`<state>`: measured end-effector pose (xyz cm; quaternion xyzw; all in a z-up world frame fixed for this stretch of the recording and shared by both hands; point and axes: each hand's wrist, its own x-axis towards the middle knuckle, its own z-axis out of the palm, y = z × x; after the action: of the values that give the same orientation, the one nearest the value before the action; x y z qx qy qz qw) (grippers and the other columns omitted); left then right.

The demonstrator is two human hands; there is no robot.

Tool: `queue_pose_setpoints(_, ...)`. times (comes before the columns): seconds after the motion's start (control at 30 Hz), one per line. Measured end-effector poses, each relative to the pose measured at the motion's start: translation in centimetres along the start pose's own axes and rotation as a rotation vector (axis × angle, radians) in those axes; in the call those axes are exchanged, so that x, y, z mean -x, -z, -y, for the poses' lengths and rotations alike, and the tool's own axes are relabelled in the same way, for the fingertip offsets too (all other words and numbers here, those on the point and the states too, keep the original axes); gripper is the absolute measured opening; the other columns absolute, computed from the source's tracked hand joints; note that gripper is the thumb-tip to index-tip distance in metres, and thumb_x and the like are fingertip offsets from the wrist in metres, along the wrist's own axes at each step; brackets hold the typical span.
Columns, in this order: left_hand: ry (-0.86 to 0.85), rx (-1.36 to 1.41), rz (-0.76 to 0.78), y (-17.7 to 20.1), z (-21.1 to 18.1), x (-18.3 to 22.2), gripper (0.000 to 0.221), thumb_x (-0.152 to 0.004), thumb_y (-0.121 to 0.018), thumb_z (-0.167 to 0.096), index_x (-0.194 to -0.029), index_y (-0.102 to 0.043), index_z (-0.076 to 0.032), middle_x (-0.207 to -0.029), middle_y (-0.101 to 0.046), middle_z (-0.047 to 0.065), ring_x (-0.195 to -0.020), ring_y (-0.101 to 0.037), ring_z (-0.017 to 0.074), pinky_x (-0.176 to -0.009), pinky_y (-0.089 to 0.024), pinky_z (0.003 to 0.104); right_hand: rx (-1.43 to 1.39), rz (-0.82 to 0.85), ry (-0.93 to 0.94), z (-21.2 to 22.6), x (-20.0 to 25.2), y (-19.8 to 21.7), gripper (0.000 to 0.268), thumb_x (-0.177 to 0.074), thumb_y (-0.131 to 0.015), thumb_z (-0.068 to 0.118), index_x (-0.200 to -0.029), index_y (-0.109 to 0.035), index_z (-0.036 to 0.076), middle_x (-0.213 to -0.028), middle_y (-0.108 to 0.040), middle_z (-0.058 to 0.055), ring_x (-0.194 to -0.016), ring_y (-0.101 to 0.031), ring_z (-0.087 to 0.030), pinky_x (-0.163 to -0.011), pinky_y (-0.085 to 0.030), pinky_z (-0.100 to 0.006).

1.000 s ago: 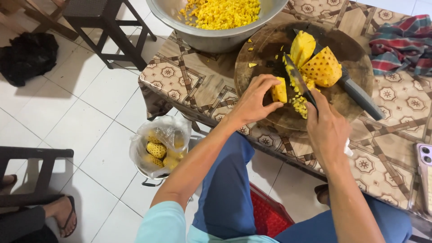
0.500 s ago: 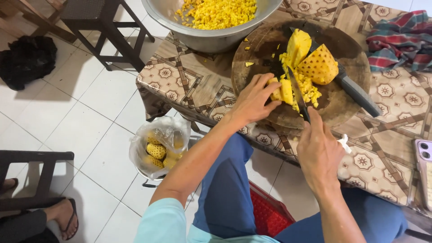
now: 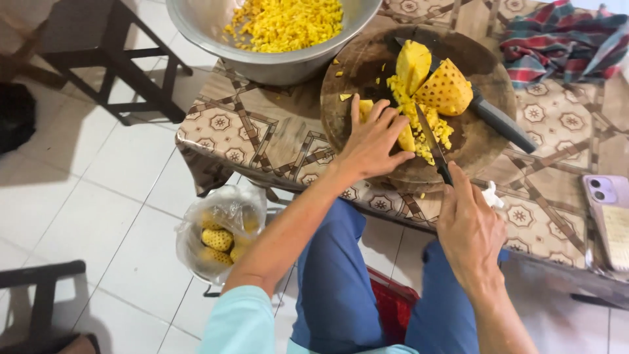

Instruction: Dicing a pineapple on a wooden cutting board using a knife in a food preparation area.

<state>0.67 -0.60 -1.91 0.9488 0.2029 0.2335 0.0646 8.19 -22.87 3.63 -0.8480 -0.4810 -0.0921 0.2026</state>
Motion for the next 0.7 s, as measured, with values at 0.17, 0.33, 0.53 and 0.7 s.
queue_pose_setpoints(0.17, 0.134, -0.025, -0.047, 1.0, -1.7, 1.4, 0.055, -0.085, -0.068, -0.054, -0.122, -0.064, -0.013, -0.124, -0.066, 0.013, -0.142, -0.041, 0.0329, -0.119, 0.005, 0.079, 0.048, -0.008, 0.037, 1.8, 0.2, 0.8, 0.037, -0.107, -0.05, 0.025, -0.143, -0.061, 0.023, -0.098, -0.072, -0.012, -0.08, -0.073, -0.039, -0.07, -0.059, -0.052)
queue_pose_setpoints(0.33, 0.144, 0.044, -0.183, 1.9, -1.5, 2.9, 0.04, -0.087, -0.067, -0.041, -0.112, -0.063, -0.01, -0.121, -0.066, 0.011, -0.139, -0.044, 0.0331, -0.118, -0.005, 0.081, 0.099, -0.089, 0.166, 0.6, -0.1, -0.2, 0.039, -0.106, -0.054, 0.017, -0.143, -0.064, 0.022, -0.091, -0.071, -0.009, -0.067, -0.064, -0.029, -0.053, -0.048, -0.041)
queue_pose_setpoints(0.53, 0.126, 0.009, -0.241, 1.5, -0.8, 2.8, 0.009, -0.097, -0.062, -0.018, -0.102, -0.067, -0.013, -0.106, -0.069, 0.0, -0.126, -0.052, 0.0267, -0.119, -0.011, 0.079, 0.101, 0.092, 0.175, -0.2, -0.6, -0.2, 0.046, -0.108, -0.049, 0.014, -0.154, -0.051, 0.019, -0.07, -0.062, -0.002, -0.035, -0.032, -0.007, -0.027, -0.025, -0.021)
queue_pose_setpoints(0.7, 0.067, -0.071, -0.227, 0.6, -1.1, 2.3, 0.01, -0.096, -0.066, -0.016, -0.106, -0.066, -0.013, -0.107, -0.068, 0.0, -0.125, -0.055, 0.026, -0.119, -0.007, 0.079, 0.132, 0.037, 0.299, 0.1, -0.6, 1.0, 0.046, -0.104, -0.054, 0.011, -0.15, -0.058, 0.015, -0.079, -0.07, -0.004, -0.031, -0.032, -0.007, -0.027, -0.025, -0.021)
